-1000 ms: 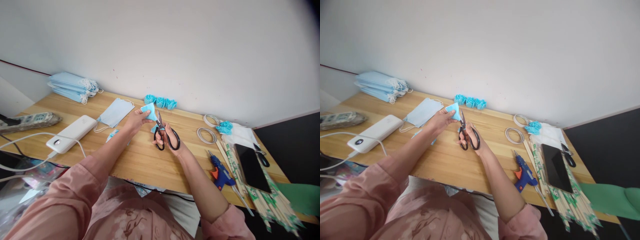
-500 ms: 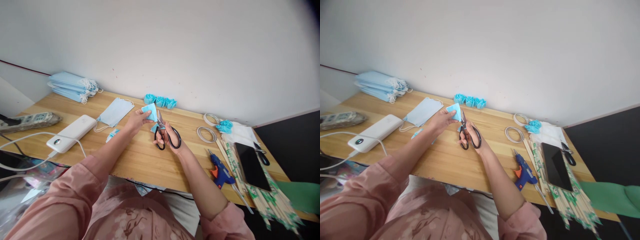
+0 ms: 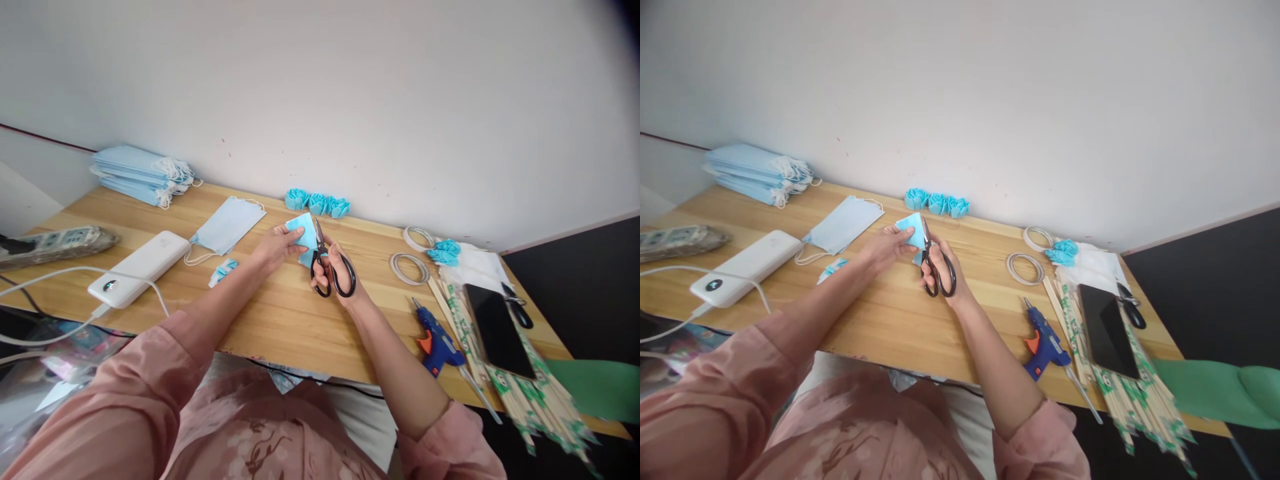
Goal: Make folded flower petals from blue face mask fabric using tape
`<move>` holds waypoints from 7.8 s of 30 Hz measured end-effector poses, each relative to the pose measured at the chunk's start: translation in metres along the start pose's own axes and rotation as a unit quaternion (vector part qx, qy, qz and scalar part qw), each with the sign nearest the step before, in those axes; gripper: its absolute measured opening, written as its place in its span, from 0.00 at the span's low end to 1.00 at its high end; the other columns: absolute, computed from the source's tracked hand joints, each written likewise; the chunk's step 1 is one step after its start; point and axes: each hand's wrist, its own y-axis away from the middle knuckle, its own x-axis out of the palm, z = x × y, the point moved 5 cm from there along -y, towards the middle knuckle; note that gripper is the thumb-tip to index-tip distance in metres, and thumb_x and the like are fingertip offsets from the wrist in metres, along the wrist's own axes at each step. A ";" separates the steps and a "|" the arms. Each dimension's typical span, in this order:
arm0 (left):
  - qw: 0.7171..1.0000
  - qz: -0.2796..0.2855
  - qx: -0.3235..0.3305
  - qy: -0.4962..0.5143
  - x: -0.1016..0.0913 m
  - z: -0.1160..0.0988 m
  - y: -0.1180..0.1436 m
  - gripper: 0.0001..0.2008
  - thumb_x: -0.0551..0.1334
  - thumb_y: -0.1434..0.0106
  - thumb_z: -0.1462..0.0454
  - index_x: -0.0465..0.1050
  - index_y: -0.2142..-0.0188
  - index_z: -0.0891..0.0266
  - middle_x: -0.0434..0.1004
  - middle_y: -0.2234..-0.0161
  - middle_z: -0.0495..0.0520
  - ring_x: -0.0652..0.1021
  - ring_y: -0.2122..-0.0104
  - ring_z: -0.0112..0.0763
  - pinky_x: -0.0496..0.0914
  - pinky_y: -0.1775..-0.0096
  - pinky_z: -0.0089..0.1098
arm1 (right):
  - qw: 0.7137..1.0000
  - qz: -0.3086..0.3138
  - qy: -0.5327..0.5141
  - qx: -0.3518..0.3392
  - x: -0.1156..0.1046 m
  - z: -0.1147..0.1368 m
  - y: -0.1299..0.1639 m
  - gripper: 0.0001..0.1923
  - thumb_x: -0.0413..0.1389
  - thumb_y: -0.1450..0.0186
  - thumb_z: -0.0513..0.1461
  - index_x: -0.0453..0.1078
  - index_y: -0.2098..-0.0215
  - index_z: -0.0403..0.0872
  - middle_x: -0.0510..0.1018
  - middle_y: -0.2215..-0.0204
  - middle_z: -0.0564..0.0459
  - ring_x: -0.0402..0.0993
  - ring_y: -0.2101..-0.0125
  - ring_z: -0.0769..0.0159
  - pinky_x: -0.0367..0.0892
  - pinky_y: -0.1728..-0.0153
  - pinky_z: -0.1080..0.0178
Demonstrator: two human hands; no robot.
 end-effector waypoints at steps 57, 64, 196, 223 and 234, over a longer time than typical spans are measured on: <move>0.998 -0.039 0.039 -0.027 -0.002 -0.012 0.003 0.21 0.76 0.54 0.54 0.77 0.69 0.69 0.79 0.74 0.52 0.77 0.75 0.26 0.75 0.73 0.26 | 0.999 0.028 -0.019 0.001 0.000 0.000 -0.001 0.49 0.52 0.43 0.68 0.54 0.35 0.48 0.66 0.82 0.65 0.57 0.87 0.76 0.74 0.74 0.61; 0.997 -0.041 0.049 -0.048 -0.003 -0.012 0.003 0.22 0.76 0.55 0.54 0.78 0.69 0.69 0.79 0.73 0.52 0.77 0.75 0.26 0.74 0.73 0.27 | 0.997 0.068 -0.029 0.011 -0.001 0.000 -0.001 0.45 0.51 0.40 0.66 0.53 0.35 0.50 0.67 0.81 0.64 0.59 0.86 0.75 0.74 0.71 0.60; 1.000 -0.025 -0.003 0.006 -0.021 -0.014 -0.009 0.11 0.69 0.39 0.61 0.74 0.70 0.69 0.79 0.77 0.51 0.77 0.79 0.23 0.70 0.77 0.22 | 0.990 0.139 0.009 0.039 0.006 0.004 0.004 0.44 0.52 0.37 0.63 0.52 0.32 0.48 0.68 0.81 0.62 0.60 0.86 0.75 0.76 0.74 0.60; 0.998 0.030 0.005 -0.048 0.008 0.000 0.006 0.21 0.75 0.52 0.53 0.78 0.71 0.70 0.80 0.76 0.55 0.76 0.78 0.26 0.73 0.74 0.26 | 0.998 0.065 -0.002 0.010 0.002 0.003 0.000 0.42 0.52 0.38 0.64 0.57 0.36 0.47 0.68 0.82 0.63 0.60 0.86 0.75 0.75 0.72 0.62; 0.999 0.004 0.000 -0.043 0.007 0.001 0.005 0.21 0.75 0.52 0.53 0.77 0.71 0.69 0.78 0.76 0.53 0.75 0.79 0.25 0.73 0.73 0.27 | 0.999 -0.033 -0.027 -0.026 -0.004 -0.003 -0.002 0.47 0.55 0.41 0.64 0.53 0.33 0.47 0.69 0.83 0.64 0.58 0.88 0.75 0.74 0.76 0.63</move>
